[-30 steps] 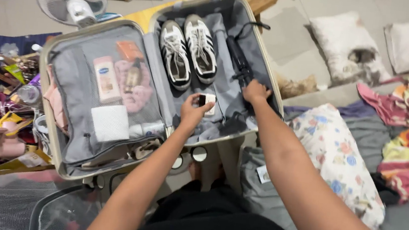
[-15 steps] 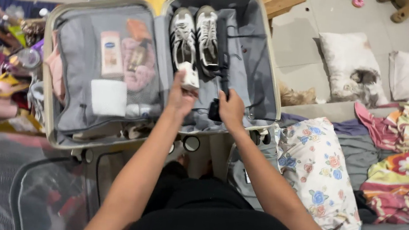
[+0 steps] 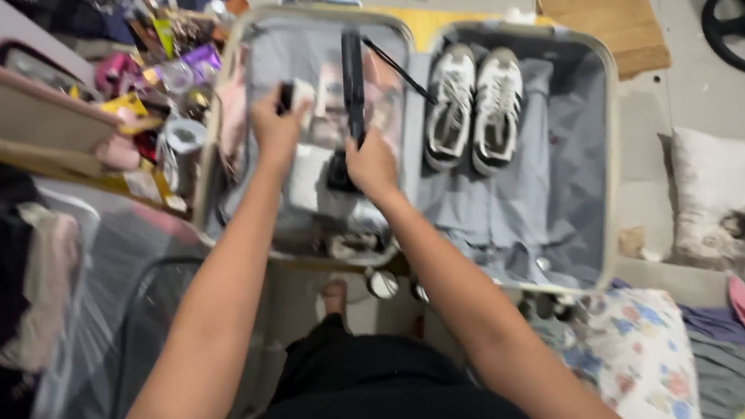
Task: Packing clothes, shoes, toiletries, and other personal items into a suitcase.
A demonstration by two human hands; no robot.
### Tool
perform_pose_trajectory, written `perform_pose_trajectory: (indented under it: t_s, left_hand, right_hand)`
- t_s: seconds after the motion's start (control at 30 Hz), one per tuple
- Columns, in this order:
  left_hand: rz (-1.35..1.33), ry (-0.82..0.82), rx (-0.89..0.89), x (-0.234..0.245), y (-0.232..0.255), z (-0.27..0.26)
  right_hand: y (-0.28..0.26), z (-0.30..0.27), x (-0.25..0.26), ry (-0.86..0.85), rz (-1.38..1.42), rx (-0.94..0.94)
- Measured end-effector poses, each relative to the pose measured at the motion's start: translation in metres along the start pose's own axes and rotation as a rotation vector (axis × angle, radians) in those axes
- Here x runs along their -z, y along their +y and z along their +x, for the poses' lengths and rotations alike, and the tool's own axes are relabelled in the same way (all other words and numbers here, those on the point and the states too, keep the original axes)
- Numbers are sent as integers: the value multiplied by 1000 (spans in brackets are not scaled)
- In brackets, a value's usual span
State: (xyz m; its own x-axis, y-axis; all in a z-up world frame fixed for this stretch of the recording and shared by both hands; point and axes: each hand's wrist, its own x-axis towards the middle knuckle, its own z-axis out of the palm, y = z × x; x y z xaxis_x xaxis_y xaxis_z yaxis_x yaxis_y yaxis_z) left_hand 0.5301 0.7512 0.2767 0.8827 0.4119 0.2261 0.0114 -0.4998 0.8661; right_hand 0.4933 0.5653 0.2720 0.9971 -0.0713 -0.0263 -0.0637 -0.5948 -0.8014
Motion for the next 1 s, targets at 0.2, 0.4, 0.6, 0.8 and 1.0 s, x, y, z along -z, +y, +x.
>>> perform_pose_trajectory:
  t_s: [0.2,0.4,0.6,0.8,1.0]
  left_hand:
    - [289,-127,-108,-19,-106,27]
    - [126,-288,-160,-6,-92,29]
    - [26,-411,-282,-4,-74,45]
    - [166,-249,-174,-14,-80,50]
    - [36,-195,-194,8,-69,43]
  right_hand:
    - [-9,20,-31,25,-190,53]
    - [-48,18,13,-59,-621,-8]
    - [10,22,20,-37,104,-54]
    - [27,33,16,-56,338,-85]
    - [22,36,15,-26,369,-123]
